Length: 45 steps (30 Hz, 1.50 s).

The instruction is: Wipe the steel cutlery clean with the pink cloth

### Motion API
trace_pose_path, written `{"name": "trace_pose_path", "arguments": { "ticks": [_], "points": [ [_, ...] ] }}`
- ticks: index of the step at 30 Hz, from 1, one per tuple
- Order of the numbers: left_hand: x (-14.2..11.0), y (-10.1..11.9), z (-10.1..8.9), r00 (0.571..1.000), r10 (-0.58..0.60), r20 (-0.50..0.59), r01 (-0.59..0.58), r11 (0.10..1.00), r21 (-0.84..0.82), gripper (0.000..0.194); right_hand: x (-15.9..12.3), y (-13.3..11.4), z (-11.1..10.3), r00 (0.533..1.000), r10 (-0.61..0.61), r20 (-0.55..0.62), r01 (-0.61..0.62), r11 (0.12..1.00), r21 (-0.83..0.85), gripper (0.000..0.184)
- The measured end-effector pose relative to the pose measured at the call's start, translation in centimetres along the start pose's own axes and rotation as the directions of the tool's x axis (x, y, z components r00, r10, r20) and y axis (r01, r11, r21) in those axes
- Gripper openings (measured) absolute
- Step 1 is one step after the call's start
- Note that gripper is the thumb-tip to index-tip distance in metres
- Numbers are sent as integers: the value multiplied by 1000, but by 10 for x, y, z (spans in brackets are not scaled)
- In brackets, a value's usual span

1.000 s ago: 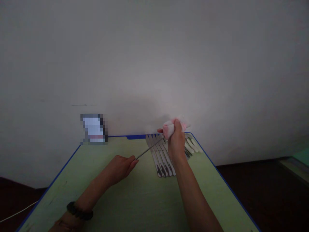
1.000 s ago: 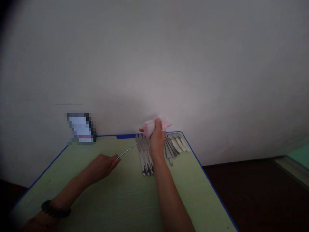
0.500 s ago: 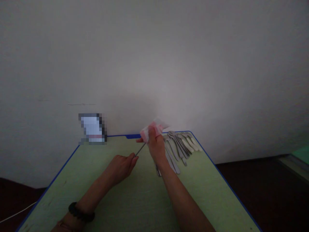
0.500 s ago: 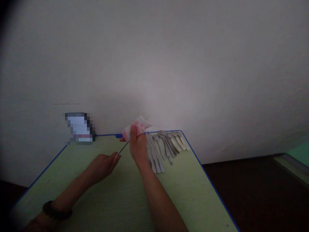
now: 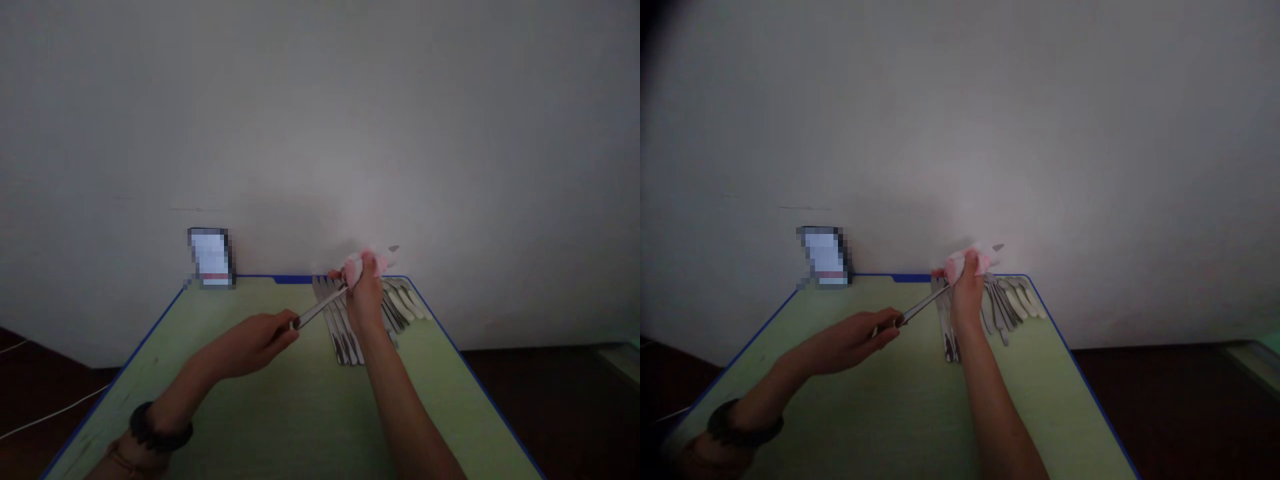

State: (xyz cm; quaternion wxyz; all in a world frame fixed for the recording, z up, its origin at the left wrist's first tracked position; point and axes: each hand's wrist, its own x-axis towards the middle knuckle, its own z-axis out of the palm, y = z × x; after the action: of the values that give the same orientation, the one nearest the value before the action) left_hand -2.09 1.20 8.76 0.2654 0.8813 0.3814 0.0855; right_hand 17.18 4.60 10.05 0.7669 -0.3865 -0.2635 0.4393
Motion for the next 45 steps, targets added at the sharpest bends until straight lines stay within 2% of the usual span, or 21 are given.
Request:
{"name": "trace_pose_path", "arguments": {
  "ticks": [3, 5, 7, 9, 11, 13, 15, 17, 19, 21, 24, 26, 29, 31, 34, 36, 38, 40, 43, 45],
  "points": [
    [-3, -10, -9, 1000, 1, -20, -3, 995, -101, 34, -5, -10, 1, 998, -20, 56, 26, 993, -116, 34],
    [-3, -18, -13, 986, -56, -159, 35, 991, -131, 32, -13, -9, 5, 986, -14, 168, 54, 970, -236, 35],
    [-1, -22, -14, 921, -133, -367, 59, 977, -206, 29, -23, -3, 11, 954, 28, 299, 83, 933, -351, 35],
    [2, -21, -15, 814, -204, -543, 3, 938, -347, 30, -35, 7, 16, 898, 109, 426, 112, 881, -460, 37],
    [5, -16, -14, 730, -258, -633, -142, 848, -510, 33, -47, 18, 19, 818, 190, 543, 207, 782, -587, 38],
    [7, -9, -12, 698, -302, -649, -308, 691, -654, 36, -57, 27, 21, 732, 229, 642, 402, 616, -678, 37],
    [9, -4, -10, 686, -355, -635, -400, 546, -736, 35, -63, 32, 22, 665, 243, 706, 583, 421, -695, 33],
    [10, -1, -7, 663, -409, -627, -420, 490, -764, 32, -66, 34, 22, 635, 279, 721, 664, 281, -693, 29],
    [10, -1, -6, 642, -439, -628, -423, 480, -768, 33, -67, 34, 23, 628, 319, 710, 680, 219, -700, 26],
    [9, -4, -7, 664, -403, -630, -436, 476, -764, 32, -67, 34, 24, 619, 323, 716, 687, 220, -693, 27],
    [6, -12, -11, 729, -291, -620, -451, 477, -754, 33, -67, 35, 24, 621, 266, 737, 676, 294, -676, 29],
    [4, -16, -13, 729, -277, -626, -448, 497, -743, 31, -67, 37, 24, 632, 224, 742, 653, 361, -666, 26],
    [1, -19, -18, 683, -298, -667, -476, 512, -715, 28, -68, 47, 22, 604, 228, 764, 629, 453, -632, 28],
    [-1, -20, -23, 635, -303, -711, -539, 486, -688, 29, -69, 59, 18, 538, 299, 788, 628, 482, -611, 32],
    [-5, -22, -33, 572, -338, -748, -634, 397, -664, 28, -71, 81, 11, 424, 436, 794, 616, 504, -605, 30],
    [-9, -23, -41, 558, -402, -726, -667, 305, -680, 24, -71, 93, 6, 394, 483, 782, 605, 504, -616, 29],
    [-14, -23, -48, 545, -482, -686, -692, 203, -693, 19, -69, 98, 4, 398, 494, 773, 617, 479, -624, 29],
    [-17, -20, -54, 539, -538, -648, -715, 113, -689, 24, -68, 97, 4, 418, 488, 766, 648, 431, -628, 27],
    [-21, -12, -57, 535, -581, -613, -736, 37, -676, 43, -71, 88, 9, 498, 426, 755, 683, 344, -644, 15],
    [-21, -8, -58, 509, -623, -595, -754, 12, -657, 49, -77, 81, 15, 565, 379, 733, 659, 327, -677, 18]
  ]
}}
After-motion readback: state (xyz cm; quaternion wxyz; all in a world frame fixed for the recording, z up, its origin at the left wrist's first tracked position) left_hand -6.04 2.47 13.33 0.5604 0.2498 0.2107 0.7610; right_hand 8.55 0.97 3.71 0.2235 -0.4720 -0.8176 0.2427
